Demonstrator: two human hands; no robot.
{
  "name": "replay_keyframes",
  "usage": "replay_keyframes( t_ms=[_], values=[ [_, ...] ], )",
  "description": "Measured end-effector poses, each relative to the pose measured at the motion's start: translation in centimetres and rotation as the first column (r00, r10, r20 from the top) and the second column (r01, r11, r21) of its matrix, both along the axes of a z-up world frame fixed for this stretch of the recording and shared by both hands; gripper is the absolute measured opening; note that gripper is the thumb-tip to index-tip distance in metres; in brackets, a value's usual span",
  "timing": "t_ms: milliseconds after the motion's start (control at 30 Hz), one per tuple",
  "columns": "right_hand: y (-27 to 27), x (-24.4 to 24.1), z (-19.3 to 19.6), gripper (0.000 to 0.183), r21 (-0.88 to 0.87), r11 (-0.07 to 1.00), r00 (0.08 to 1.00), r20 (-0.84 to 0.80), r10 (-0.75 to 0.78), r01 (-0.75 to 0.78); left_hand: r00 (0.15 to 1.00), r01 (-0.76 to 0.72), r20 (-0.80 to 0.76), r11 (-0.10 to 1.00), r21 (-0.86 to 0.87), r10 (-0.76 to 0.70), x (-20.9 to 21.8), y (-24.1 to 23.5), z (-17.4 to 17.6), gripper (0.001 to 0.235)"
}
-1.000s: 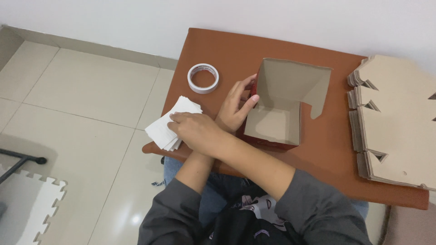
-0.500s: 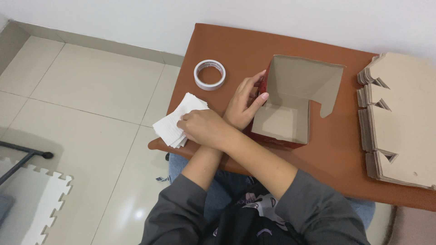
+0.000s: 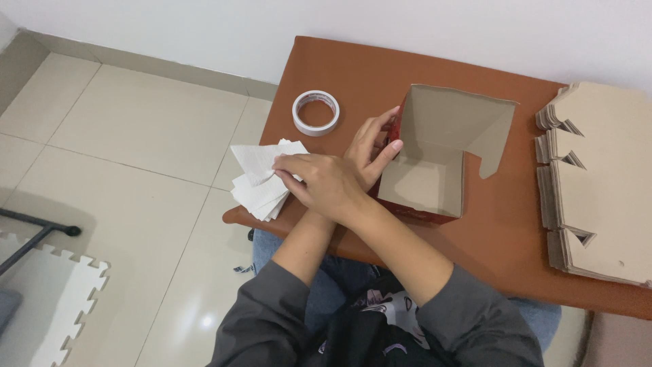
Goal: The person folds a flat cardboard piece into a box shape, inserts a white paper into the box, and closes the lid. The person then places the completed box on the table.
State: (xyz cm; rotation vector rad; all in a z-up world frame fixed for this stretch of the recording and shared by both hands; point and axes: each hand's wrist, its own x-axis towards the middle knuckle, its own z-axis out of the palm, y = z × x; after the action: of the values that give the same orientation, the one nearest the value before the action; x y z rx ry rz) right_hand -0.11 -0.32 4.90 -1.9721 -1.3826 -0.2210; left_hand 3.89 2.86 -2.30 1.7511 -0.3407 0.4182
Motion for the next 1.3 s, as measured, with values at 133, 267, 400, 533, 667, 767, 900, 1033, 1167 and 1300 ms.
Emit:
replay_keyframes(
  t_ms=[133,267,400,533,667,767,900,1033,1167,1300],
  values=[
    [-4.3,-1.8,3.6,0.012,0.391,0.914,0.957,-0.289,0.009,0.109,0.998,0.020,0.053,0.998,-0.058,-0.017,-0.6,0.0,0.9,0.053],
    [-13.9,-0.9,1.8,0.014,0.456,0.839,0.834,-0.552,0.006,0.296,0.924,-0.342,0.162,0.938,-0.055,0.346,5.1,-1.6,-5.7,0.056],
    [-21.0,0.5,0.2,0.020,0.446,0.707,0.782,-0.571,-0.248,0.549,0.997,0.067,-0.040,0.995,-0.080,-0.070,-0.4,0.8,1.6,0.051],
    [-22.2,0.2,0.4,0.011,0.423,0.672,0.781,-0.472,-0.409,0.608,0.996,0.064,-0.060,0.995,-0.078,-0.069,-0.5,0.9,1.7,0.053],
    [-18.4,-1.3,1.5,0.008,0.398,0.694,0.799,-0.343,-0.494,0.600,0.996,0.064,-0.054,0.994,-0.092,-0.069,-0.8,0.7,1.8,0.049],
    [-16.7,-1.3,1.5,0.009,0.328,0.756,0.818,-0.110,-0.565,0.566,0.997,0.060,-0.049,0.995,-0.074,-0.064,-0.7,0.8,1.7,0.051],
    [-16.6,-0.1,-0.4,0.010,0.039,0.798,0.790,0.116,-0.602,0.602,0.995,0.067,-0.065,0.996,-0.065,-0.071,-0.9,1.0,2.1,0.053],
    [-16.5,0.6,-0.9,0.012,-0.322,0.725,0.792,0.206,-0.575,0.609,0.994,0.084,-0.071,0.995,-0.060,-0.089,-1.0,1.0,2.3,0.052],
    [-16.1,2.5,-1.4,0.014,-0.434,0.720,0.834,0.166,-0.527,0.542,0.992,0.089,-0.080,0.994,-0.062,-0.094,-1.2,1.0,2.8,0.054],
    [-16.1,3.8,-1.3,0.010,-0.540,0.713,0.871,0.083,-0.484,0.447,0.991,0.102,-0.081,0.993,-0.056,-0.107,-1.2,1.1,2.7,0.053]
  ],
)
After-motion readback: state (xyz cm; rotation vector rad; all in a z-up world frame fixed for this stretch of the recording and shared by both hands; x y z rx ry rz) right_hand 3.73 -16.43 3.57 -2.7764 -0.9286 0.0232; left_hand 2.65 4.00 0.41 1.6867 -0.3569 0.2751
